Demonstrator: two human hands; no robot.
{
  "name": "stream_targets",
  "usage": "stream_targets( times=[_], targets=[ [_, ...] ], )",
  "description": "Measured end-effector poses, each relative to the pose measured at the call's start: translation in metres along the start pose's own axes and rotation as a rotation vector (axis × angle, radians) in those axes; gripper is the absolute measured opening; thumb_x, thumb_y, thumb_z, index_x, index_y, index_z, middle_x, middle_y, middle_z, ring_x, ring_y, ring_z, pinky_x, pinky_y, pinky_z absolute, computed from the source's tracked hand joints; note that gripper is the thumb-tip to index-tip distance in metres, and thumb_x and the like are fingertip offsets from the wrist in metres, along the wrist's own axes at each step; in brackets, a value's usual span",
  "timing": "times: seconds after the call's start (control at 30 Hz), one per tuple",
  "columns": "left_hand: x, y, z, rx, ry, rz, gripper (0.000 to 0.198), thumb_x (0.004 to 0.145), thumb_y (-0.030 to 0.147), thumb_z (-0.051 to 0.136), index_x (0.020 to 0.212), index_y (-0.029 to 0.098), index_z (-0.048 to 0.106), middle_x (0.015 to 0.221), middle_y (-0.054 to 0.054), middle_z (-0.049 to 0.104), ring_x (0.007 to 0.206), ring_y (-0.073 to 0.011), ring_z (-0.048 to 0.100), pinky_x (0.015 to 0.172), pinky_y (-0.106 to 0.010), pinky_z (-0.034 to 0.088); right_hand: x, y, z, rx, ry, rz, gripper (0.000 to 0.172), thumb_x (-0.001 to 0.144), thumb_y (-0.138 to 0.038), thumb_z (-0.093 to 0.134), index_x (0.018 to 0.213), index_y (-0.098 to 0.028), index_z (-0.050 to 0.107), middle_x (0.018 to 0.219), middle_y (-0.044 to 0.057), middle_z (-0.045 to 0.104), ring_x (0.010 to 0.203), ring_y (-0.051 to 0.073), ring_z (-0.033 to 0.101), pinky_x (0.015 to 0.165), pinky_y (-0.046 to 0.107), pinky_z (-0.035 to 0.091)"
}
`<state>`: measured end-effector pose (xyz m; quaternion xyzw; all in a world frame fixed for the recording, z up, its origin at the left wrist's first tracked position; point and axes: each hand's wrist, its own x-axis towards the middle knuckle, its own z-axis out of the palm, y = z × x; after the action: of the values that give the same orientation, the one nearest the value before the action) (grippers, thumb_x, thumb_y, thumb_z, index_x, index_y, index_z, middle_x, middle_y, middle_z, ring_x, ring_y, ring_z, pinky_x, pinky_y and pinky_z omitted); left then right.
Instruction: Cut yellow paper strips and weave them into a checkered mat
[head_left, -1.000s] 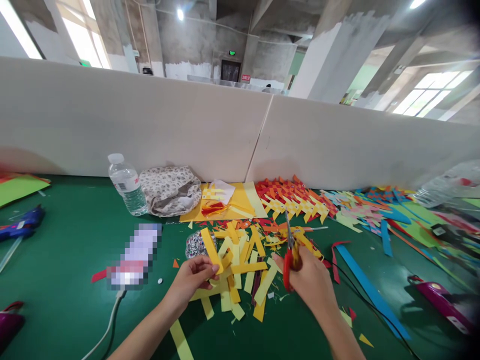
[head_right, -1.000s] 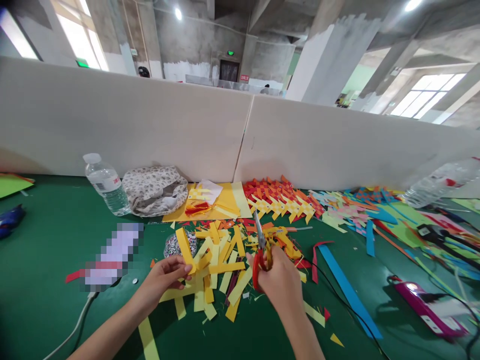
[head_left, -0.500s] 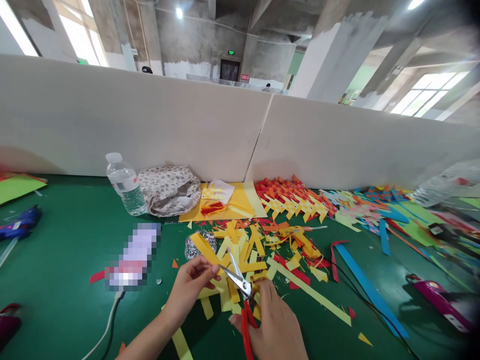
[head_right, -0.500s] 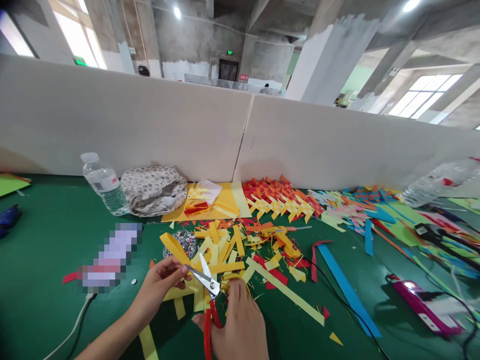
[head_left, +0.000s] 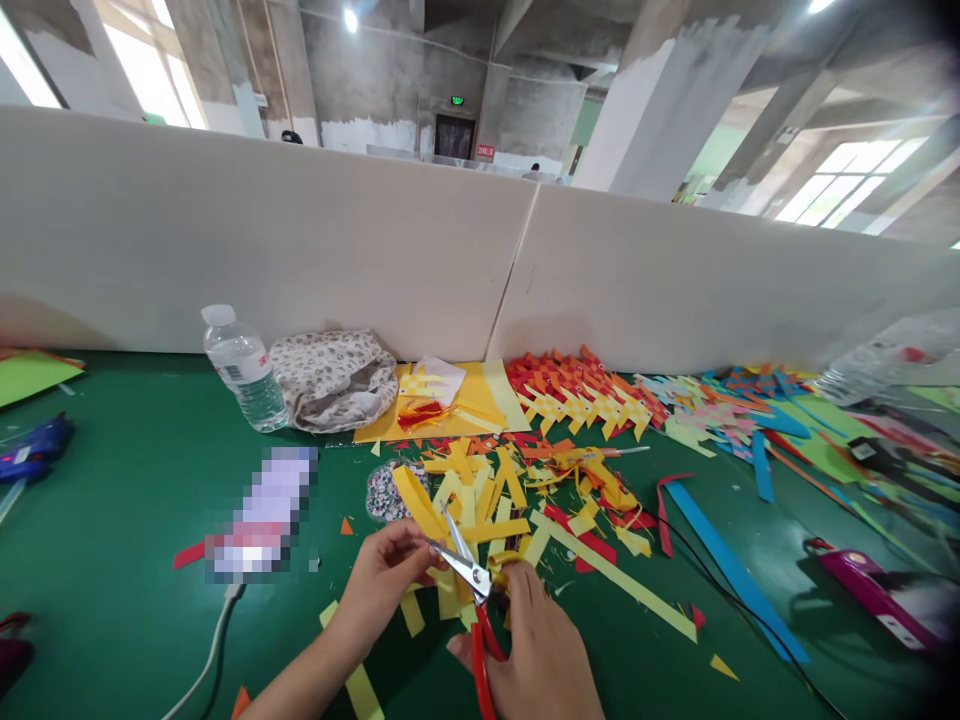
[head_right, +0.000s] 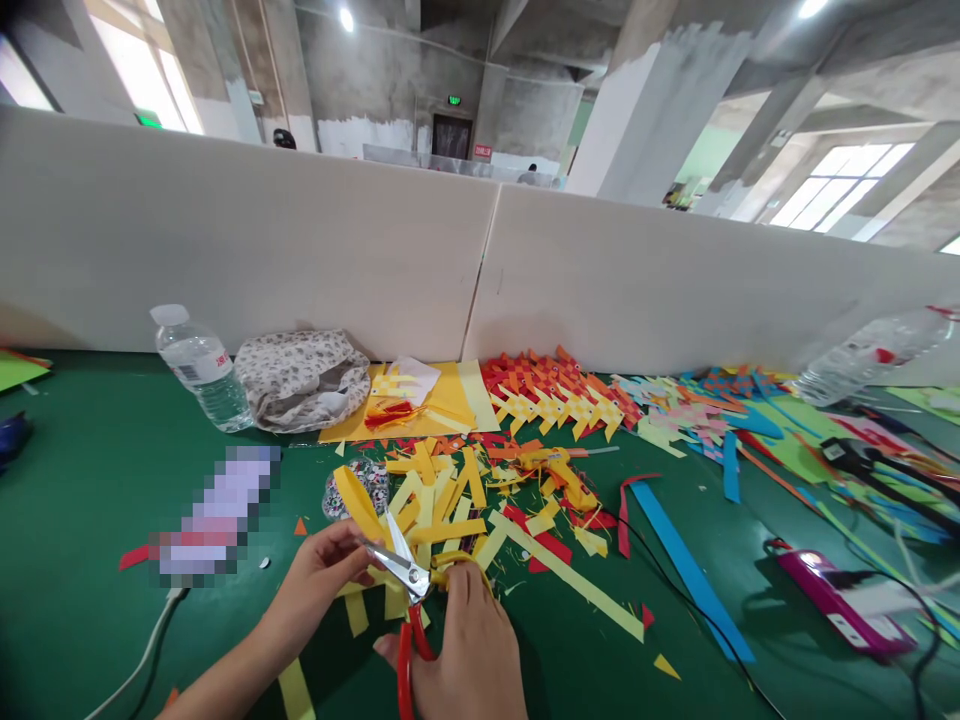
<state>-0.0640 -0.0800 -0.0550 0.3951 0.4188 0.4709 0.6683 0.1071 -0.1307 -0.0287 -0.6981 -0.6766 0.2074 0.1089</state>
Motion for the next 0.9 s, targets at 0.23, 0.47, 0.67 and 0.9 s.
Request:
stream_targets(
  times=[0.23, 0.47, 0.67, 0.9],
  targets=[
    [0.000, -0.001, 0.002, -0.012, -0.010, -0.009, 0.017, 0.065, 0.030, 0.069, 0.072, 0.016, 0.062, 0.063, 0.000, 0.066, 0.059, -0.0125, 0.061, 0.054, -0.020, 0.049, -0.002, 0.004, 0.005, -0.031, 0.049, -0.056, 0.050, 0.069, -0.054, 0.052, 0.102, -0.018, 0.043, 0.098, 0.013, 0.054, 0.086, 0.029, 0.056, 0.061, 0.033, 0.045],
    [0.000, -0.001, 0.003, -0.003, -0.034, 0.004, 0.016, 0.067, 0.030, 0.067, 0.073, 0.016, 0.063, 0.064, -0.001, 0.067, 0.060, -0.0128, 0.061, 0.054, -0.020, 0.048, -0.004, -0.003, -0.001, -0.035, 0.042, -0.048, 0.044, 0.069, -0.048, 0.055, 0.100, -0.018, 0.044, 0.095, 0.010, 0.055, 0.085, 0.026, 0.058, 0.059, 0.029, 0.043],
    [0.000, -0.001, 0.003, -0.004, -0.047, -0.007, 0.016, 0.068, 0.029, 0.067, 0.073, 0.015, 0.063, 0.065, -0.001, 0.067, 0.060, -0.0127, 0.061, 0.053, -0.020, 0.048, -0.003, -0.003, -0.003, 0.004, 0.015, -0.032, 0.039, 0.069, -0.050, 0.054, 0.093, -0.020, 0.045, 0.088, 0.006, 0.055, 0.075, 0.022, 0.059, 0.053, 0.024, 0.039],
    [-0.002, 0.001, 0.003, -0.046, -0.045, -0.041, 0.015, 0.068, 0.028, 0.068, 0.068, 0.014, 0.062, 0.060, 0.000, 0.065, 0.058, -0.0115, 0.060, 0.051, -0.018, 0.047, -0.004, -0.010, -0.012, -0.032, -0.019, 0.032, 0.035, 0.067, -0.050, 0.054, 0.086, -0.021, 0.046, 0.080, 0.003, 0.058, 0.062, 0.018, 0.058, 0.048, 0.022, 0.033]
  ],
)
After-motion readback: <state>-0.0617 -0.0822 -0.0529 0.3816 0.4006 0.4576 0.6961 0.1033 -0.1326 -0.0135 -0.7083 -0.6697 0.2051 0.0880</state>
